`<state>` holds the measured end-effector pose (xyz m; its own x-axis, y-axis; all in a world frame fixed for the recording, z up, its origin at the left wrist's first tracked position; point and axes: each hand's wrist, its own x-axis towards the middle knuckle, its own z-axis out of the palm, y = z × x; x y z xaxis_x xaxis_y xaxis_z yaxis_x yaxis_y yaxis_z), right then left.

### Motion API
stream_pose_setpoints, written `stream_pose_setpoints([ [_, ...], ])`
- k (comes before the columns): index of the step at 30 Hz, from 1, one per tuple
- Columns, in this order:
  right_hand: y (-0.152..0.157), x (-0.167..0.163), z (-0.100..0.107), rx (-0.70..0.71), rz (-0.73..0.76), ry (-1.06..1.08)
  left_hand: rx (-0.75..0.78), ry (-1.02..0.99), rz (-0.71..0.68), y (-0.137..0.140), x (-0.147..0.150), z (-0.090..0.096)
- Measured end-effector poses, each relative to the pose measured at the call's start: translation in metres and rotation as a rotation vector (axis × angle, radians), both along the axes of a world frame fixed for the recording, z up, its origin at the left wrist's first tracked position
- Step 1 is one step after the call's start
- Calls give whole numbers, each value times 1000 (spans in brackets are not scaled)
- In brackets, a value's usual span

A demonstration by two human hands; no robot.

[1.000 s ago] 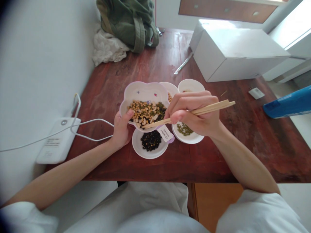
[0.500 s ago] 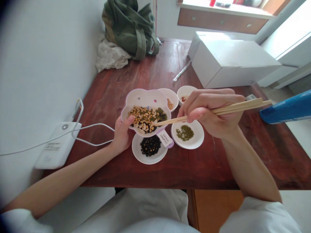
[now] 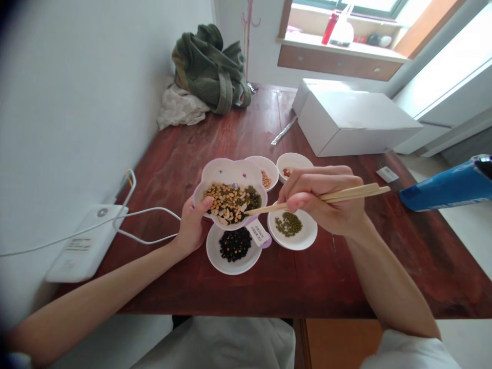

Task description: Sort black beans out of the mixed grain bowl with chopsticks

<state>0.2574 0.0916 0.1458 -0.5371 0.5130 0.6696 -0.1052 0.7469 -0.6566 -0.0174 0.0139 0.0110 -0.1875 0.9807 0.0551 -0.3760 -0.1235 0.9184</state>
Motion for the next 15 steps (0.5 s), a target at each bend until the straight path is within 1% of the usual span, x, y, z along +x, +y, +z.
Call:
stream_pose_setpoints([
  [4,-2,-7,2,-23,43,38,9,-16,-3,0,0,0],
  [11,-9,-15,8,21,33,-25,-39,-43,-2,0,2,4],
  [15,-12,-17,9,32,13,-27,-35,-36,8,0,2,4],
])
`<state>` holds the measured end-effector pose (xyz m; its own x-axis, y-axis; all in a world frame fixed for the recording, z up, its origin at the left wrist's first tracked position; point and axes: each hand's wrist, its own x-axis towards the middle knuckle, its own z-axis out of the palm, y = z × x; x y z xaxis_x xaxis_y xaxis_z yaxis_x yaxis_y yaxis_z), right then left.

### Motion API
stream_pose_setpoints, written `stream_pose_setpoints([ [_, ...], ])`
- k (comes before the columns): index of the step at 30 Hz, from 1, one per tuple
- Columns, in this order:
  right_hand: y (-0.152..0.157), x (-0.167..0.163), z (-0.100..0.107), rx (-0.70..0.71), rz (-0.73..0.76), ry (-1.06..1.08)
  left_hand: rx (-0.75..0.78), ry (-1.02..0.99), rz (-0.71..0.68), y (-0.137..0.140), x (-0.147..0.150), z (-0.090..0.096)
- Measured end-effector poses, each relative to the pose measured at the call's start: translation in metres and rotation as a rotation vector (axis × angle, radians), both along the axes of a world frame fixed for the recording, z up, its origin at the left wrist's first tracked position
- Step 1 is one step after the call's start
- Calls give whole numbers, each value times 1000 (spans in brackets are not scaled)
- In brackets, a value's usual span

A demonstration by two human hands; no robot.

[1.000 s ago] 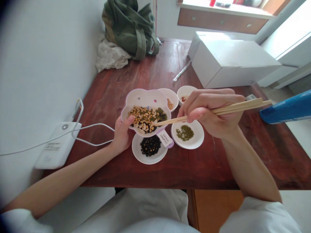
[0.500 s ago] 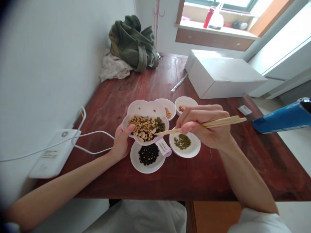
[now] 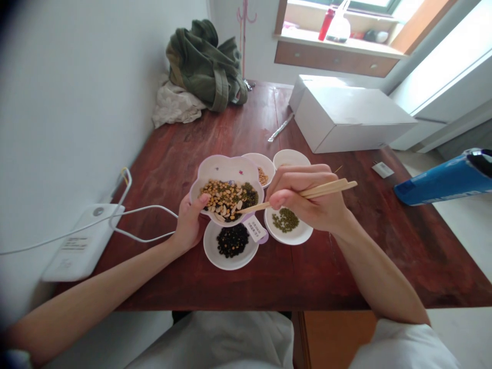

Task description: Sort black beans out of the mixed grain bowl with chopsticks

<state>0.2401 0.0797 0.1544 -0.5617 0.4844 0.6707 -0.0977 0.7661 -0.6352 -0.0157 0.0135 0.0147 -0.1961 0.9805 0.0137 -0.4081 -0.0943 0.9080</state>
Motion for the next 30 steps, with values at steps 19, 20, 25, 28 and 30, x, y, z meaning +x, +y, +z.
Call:
stream_pose_setpoints([
  [19,0,1,-6,-52,15,-5,20,13,19,3,0,-5],
  [20,1,1,-7,-55,10,-3,28,10,14,3,0,-5],
  [25,5,3,-11,-73,3,-7,33,0,10,3,1,-2],
  [28,7,4,-14,-103,36,-18,30,-7,1,3,2,-2],
  [30,8,4,-17,-134,37,-23,34,-12,-8,3,2,-1],
])
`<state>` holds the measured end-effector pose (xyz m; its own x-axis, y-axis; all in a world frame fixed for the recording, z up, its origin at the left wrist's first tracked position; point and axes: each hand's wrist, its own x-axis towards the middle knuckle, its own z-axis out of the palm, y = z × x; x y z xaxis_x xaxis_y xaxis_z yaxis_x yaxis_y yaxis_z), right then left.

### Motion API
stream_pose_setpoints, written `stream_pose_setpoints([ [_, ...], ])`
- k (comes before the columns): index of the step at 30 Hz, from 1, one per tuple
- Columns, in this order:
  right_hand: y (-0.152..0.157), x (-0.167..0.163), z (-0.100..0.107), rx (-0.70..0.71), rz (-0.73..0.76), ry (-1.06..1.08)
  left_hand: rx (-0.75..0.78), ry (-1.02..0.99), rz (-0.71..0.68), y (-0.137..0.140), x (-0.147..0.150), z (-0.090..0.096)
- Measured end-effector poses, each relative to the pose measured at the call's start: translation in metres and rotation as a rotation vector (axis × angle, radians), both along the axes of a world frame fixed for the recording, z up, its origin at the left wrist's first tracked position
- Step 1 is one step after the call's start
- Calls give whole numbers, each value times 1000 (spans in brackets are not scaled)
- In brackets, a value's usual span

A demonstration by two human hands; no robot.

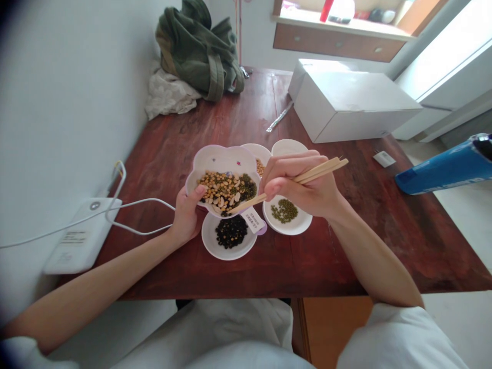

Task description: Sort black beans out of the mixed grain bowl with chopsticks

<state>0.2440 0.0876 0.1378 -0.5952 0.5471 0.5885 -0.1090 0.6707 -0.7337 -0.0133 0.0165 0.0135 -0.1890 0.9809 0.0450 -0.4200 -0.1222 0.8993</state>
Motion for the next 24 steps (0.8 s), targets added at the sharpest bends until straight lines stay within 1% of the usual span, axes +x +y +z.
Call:
stream_pose_setpoints([
  [3,1,0,-3,-43,-9,-16,13,3,-5,0,1,0],
  [9,3,2,-4,-45,-31,3,-2,7,4,-2,2,2],
  [14,5,1,-6,-88,-68,-25,-19,16,11,-3,4,4],
  [17,7,-2,-9,-98,-64,-19,-17,14,24,-2,4,2],
  [20,9,-2,-10,-95,-68,-4,2,-1,67,1,4,-2],
  [24,10,1,-8,-195,-73,-80,62,-15,77,5,7,-3],
])
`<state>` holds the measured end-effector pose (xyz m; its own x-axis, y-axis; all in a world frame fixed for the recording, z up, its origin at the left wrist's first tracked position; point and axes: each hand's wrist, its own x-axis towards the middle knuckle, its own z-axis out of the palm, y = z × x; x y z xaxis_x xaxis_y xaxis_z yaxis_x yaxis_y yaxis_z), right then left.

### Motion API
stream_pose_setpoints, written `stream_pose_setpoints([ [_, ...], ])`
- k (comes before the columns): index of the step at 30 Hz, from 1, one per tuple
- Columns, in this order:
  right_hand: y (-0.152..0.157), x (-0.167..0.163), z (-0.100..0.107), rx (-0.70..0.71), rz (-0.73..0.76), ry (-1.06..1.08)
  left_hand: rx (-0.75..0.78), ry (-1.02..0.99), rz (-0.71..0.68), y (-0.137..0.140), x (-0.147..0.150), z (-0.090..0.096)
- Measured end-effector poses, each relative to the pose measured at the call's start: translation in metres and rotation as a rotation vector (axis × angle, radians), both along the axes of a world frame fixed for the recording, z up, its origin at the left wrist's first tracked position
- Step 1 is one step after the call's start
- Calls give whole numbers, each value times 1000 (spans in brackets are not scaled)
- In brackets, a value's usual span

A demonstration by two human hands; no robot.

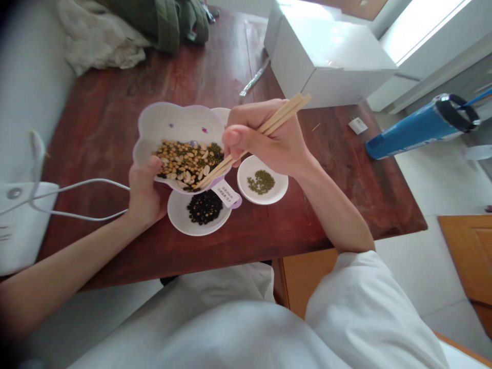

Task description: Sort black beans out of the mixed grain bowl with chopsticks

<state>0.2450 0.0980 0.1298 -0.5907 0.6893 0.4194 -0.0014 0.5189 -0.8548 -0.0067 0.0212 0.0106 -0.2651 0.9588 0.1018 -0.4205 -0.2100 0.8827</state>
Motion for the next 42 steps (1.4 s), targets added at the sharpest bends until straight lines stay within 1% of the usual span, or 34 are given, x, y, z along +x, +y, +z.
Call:
stream_pose_setpoints([
  [3,1,3,1,5,61,111,6,-23,-2,0,2,3],
  [5,1,5,1,-30,69,162,14,-20,-7,-1,2,4],
  [8,0,6,0,-84,20,144,12,-16,-7,-1,2,4],
  [12,-3,5,-1,-91,-48,134,-2,11,-6,-1,0,2],
  [15,-3,2,-2,-94,-46,174,6,16,-23,0,-1,0],
  [18,-3,-2,-6,-113,9,229,-1,-4,-30,0,0,0],
  [21,-5,-5,-16,-100,-11,332,-7,-30,-45,0,1,1],
  [26,-16,-4,-49,3,-253,476,-21,-41,-53,0,2,1],
  [28,-19,-2,-62,20,-328,508,-18,-42,-55,1,3,1],
  [30,-20,1,-71,-11,-343,504,-11,-38,-58,1,3,1],
  [32,-19,6,-74,-49,-333,479,-9,-33,-53,2,4,0],
  [34,-18,11,-72,-55,-313,435,-13,-22,-47,2,3,0],
  [38,-18,23,-66,7,-330,347,-25,10,-39,2,2,-3],
  [40,-20,25,-64,18,-347,339,-24,11,-38,3,2,-2],
  [42,-23,25,-64,7,-334,350,-9,4,-50,3,2,-1],
])
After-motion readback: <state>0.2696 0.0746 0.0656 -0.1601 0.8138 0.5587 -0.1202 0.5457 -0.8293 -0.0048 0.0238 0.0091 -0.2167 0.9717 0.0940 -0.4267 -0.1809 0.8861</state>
